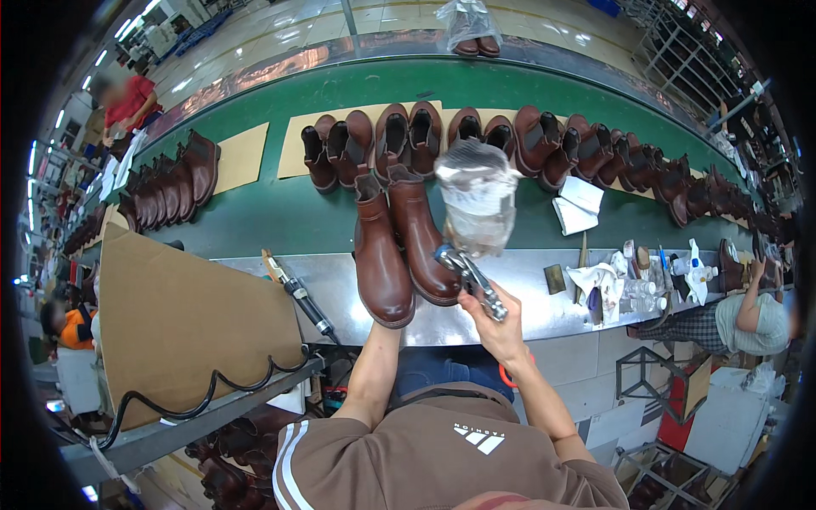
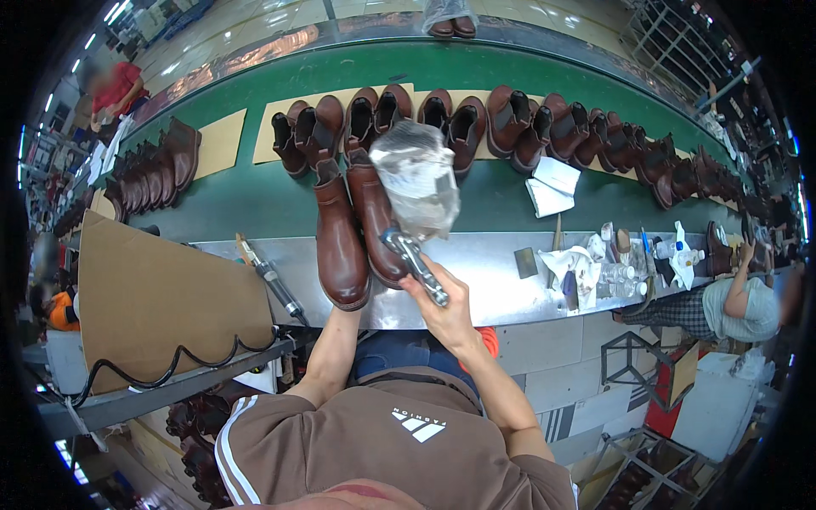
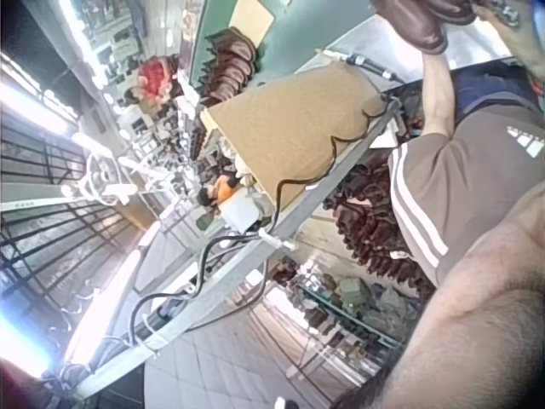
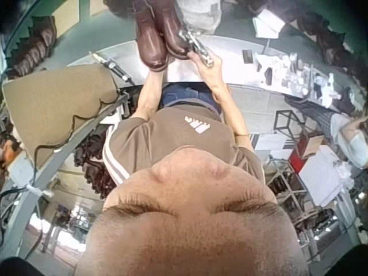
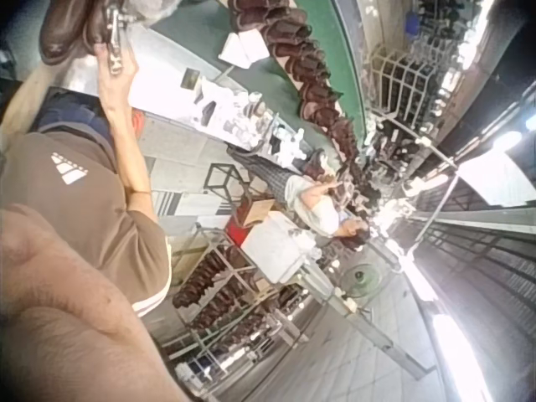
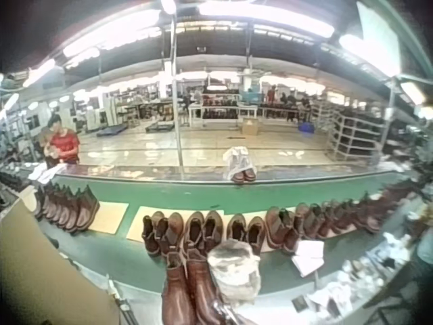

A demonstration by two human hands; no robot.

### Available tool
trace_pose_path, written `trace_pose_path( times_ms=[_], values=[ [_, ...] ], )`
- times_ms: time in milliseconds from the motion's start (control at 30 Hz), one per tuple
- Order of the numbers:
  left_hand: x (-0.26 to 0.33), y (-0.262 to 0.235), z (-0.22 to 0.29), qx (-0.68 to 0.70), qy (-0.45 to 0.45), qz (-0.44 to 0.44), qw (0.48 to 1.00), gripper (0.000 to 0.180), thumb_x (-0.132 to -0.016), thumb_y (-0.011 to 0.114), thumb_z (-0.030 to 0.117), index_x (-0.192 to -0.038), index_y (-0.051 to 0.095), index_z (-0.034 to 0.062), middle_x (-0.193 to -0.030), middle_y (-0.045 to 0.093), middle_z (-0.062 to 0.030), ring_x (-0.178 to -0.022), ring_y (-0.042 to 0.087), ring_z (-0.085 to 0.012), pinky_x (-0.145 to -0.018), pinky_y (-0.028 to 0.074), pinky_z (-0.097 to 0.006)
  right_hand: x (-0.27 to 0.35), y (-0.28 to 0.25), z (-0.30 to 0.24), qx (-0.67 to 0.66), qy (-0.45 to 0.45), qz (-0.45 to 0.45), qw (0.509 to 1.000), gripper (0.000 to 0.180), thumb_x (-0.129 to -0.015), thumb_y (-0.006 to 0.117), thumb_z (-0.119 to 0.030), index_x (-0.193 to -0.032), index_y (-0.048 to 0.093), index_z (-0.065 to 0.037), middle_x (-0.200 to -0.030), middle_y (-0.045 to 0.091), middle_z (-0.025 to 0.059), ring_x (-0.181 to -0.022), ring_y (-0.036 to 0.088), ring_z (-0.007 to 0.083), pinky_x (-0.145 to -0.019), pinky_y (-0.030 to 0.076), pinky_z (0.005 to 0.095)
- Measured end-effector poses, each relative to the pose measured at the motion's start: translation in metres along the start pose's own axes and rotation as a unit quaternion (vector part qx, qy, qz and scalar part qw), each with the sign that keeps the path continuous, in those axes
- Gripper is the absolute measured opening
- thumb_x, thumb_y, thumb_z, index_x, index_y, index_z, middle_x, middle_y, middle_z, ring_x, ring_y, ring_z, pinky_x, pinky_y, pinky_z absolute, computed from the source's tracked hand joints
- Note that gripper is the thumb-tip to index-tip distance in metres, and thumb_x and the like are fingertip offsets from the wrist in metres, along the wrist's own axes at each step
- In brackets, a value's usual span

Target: Cleaning and inspecting brown leather boots on a shoe manufacturing assembly line.

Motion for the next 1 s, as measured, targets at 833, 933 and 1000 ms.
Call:
trace_pose_path(
  times_ms=[833, 933, 1000],
  values=[
    [-0.046, -0.086, -0.020, -0.085, -0.117, 0.069, 0.987, 0.030, -0.097, 0.046, 0.024, -0.117, 0.051, 0.0023, -0.102, 0.057, -0.0052, -0.089, 0.053, -0.0118, -0.079, 0.045, -0.029, 0.040, 0.009, 0.017, -0.099, 0.173, -0.131, 0.971, 0.013, -0.080, 0.070, -0.004, -0.081, 0.059, 0.003, -0.080, 0.063, 0.0029, -0.067, 0.050, 0.0066, -0.061, 0.043, 0.0218],
    [-0.058, -0.089, -0.004, -0.088, -0.115, 0.065, 0.987, 0.030, -0.097, 0.046, 0.024, -0.116, 0.052, 0.0024, -0.101, 0.057, -0.0049, -0.088, 0.053, -0.0115, -0.078, 0.045, -0.028, 0.012, 0.031, -0.002, -0.031, 0.062, -0.174, 0.982, 0.011, -0.081, 0.068, -0.004, -0.084, 0.061, 0.004, -0.085, 0.065, 0.0045, -0.073, 0.054, 0.0073, -0.066, 0.045, 0.0217],
    [-0.068, -0.103, 0.006, -0.092, -0.111, 0.071, 0.987, 0.030, -0.096, 0.046, 0.024, -0.116, 0.052, 0.0025, -0.100, 0.057, -0.0047, -0.088, 0.054, -0.0113, -0.078, 0.045, -0.028, -0.009, 0.025, 0.015, -0.020, 0.085, -0.131, 0.988, 0.016, -0.081, 0.066, -0.002, -0.094, 0.062, 0.005, -0.087, 0.066, 0.0054, -0.078, 0.056, 0.0087, -0.068, 0.046, 0.0228]
  ],
)
Point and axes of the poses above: each hand's wrist, its own x-axis away from the middle knuckle, its own y-axis out of the palm, z = x × y, the point moved 9 cm from there along -x, towards the middle knuckle
